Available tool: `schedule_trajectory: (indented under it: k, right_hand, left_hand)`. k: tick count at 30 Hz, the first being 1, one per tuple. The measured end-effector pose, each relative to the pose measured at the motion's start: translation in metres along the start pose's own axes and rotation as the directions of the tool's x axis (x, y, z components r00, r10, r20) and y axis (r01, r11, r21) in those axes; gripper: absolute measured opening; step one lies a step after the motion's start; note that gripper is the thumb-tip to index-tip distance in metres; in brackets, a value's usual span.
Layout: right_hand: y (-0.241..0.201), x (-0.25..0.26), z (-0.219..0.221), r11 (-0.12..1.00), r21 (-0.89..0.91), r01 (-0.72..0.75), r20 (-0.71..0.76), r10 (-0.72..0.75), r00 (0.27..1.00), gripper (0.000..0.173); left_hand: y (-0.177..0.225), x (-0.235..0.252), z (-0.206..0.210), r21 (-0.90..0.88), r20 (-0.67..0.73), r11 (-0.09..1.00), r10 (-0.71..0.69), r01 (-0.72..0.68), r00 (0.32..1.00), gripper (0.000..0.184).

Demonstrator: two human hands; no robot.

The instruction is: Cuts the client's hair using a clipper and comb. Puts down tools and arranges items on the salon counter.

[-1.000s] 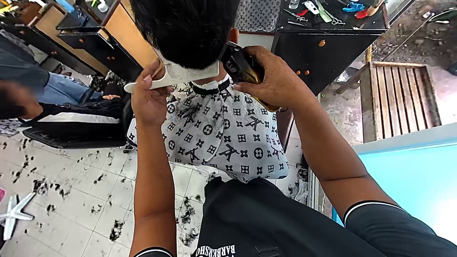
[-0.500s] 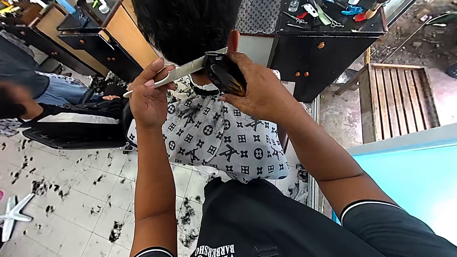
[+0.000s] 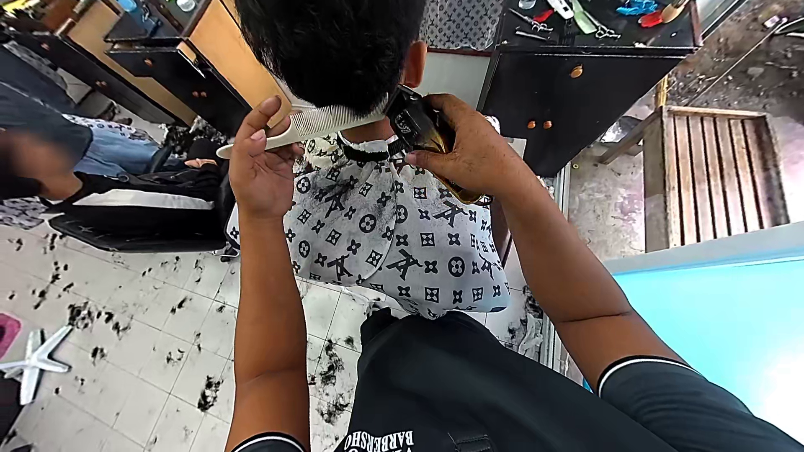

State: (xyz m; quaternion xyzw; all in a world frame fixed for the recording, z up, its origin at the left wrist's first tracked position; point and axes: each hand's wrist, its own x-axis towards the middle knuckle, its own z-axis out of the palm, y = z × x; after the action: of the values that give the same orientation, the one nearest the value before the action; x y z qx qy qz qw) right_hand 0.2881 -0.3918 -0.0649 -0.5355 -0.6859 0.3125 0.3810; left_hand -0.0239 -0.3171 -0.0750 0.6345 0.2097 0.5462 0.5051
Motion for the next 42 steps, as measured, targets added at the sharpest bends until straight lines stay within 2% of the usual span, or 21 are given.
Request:
schedule_trajectory:
  k: [3, 8, 11, 14, 17, 18, 20, 21, 23, 25, 26, 28, 31, 34, 37, 40, 42]
  right_hand:
    - [-0.010, -0.002, 0.008, 0.998, -0.055, 0.042, -0.028, -0.044, 0.999, 0.074]
    - [-0.029, -0.006, 0.034, 0.965, -0.213, 0.151, -0.100, -0.175, 0.979, 0.079]
    - [-0.024, -0.012, 0.040, 0.944, -0.270, 0.192, -0.125, -0.232, 0.965, 0.074]
    - [-0.016, -0.022, 0.024, 0.987, -0.132, 0.091, -0.078, -0.102, 0.992, 0.074]
    - [-0.001, -0.026, 0.000, 0.992, 0.124, -0.010, -0.028, 0.014, 1.000, 0.072]
    - [0.004, -0.026, -0.008, 0.969, 0.245, -0.021, -0.003, 0.023, 1.000, 0.068]
    - [0.011, -0.022, -0.022, 0.895, 0.441, -0.065, 0.064, 0.041, 0.997, 0.059]
    - [0.014, -0.018, -0.030, 0.878, 0.472, -0.079, 0.098, 0.037, 0.995, 0.057]
    - [0.022, -0.006, -0.044, 0.895, 0.441, -0.067, 0.143, 0.003, 0.990, 0.058]
    - [0.028, 0.007, -0.058, 0.927, 0.375, -0.029, 0.194, -0.048, 0.980, 0.061]
    - [0.030, 0.015, -0.064, 0.941, 0.337, 0.005, 0.223, -0.085, 0.971, 0.063]
    - [0.034, 0.027, -0.076, 0.959, 0.273, 0.072, 0.289, -0.153, 0.945, 0.068]
    - [0.038, 0.043, -0.087, 0.967, 0.216, 0.131, 0.352, -0.202, 0.914, 0.067]
    - [0.037, 0.054, -0.093, 0.968, 0.198, 0.151, 0.374, -0.217, 0.902, 0.066]
    - [0.035, 0.059, -0.091, 0.967, 0.157, 0.200, 0.366, -0.245, 0.898, 0.069]
    - [0.032, 0.055, -0.092, 0.950, 0.115, 0.290, 0.368, -0.311, 0.876, 0.073]
    - [0.031, 0.053, -0.100, 0.952, 0.101, 0.289, 0.371, -0.305, 0.877, 0.070]
  left_hand:
    - [0.006, 0.003, 0.000, 0.016, 0.066, 1.000, 0.024, -0.025, 0.998, 0.038]
    - [0.008, 0.007, 0.000, 0.004, 0.097, 0.999, 0.046, -0.047, 0.994, 0.036]
    - [0.009, 0.009, -0.006, 0.093, 0.138, 0.993, 0.053, -0.066, 0.989, 0.034]
    - [0.012, 0.010, -0.006, 0.096, 0.079, 0.993, 0.062, -0.069, 0.995, 0.033]
    - [0.013, 0.005, 0.011, -0.114, -0.149, 0.992, 0.035, -0.052, 0.988, 0.027]
    - [0.012, 0.003, 0.019, -0.133, -0.221, 0.990, 0.019, -0.050, 0.975, 0.026]
    - [0.007, 0.002, 0.030, -0.033, -0.302, 0.998, 0.038, -0.051, 0.952, 0.024]
    - [0.003, 0.000, 0.031, 0.019, -0.307, 0.998, 0.063, -0.060, 0.950, 0.024]
    - [-0.002, -0.011, 0.031, 0.070, -0.221, 0.996, 0.064, -0.050, 0.973, 0.027]
    - [-0.004, -0.028, 0.035, 0.097, -0.104, 0.995, -0.010, 0.020, 0.995, 0.027]
    - [-0.007, -0.036, 0.042, 0.098, -0.099, 0.994, -0.048, 0.058, 0.994, 0.030]
    - [-0.014, -0.047, 0.060, 0.084, -0.183, 0.991, -0.084, 0.101, 0.979, 0.036]
    - [-0.024, -0.045, 0.083, 0.068, -0.286, 0.997, -0.015, 0.036, 0.958, 0.044]
    - [-0.017, -0.034, 0.099, 0.058, -0.310, 0.996, 0.080, -0.066, 0.947, 0.053]
    - [-0.006, -0.028, 0.107, 0.099, -0.296, 0.988, 0.139, -0.114, 0.945, 0.047]
    - [0.004, -0.028, 0.107, 0.178, -0.280, 0.983, 0.083, -0.033, 0.956, 0.039]
    - [0.005, -0.026, 0.105, 0.208, -0.313, 0.978, 0.044, 0.023, 0.949, 0.038]
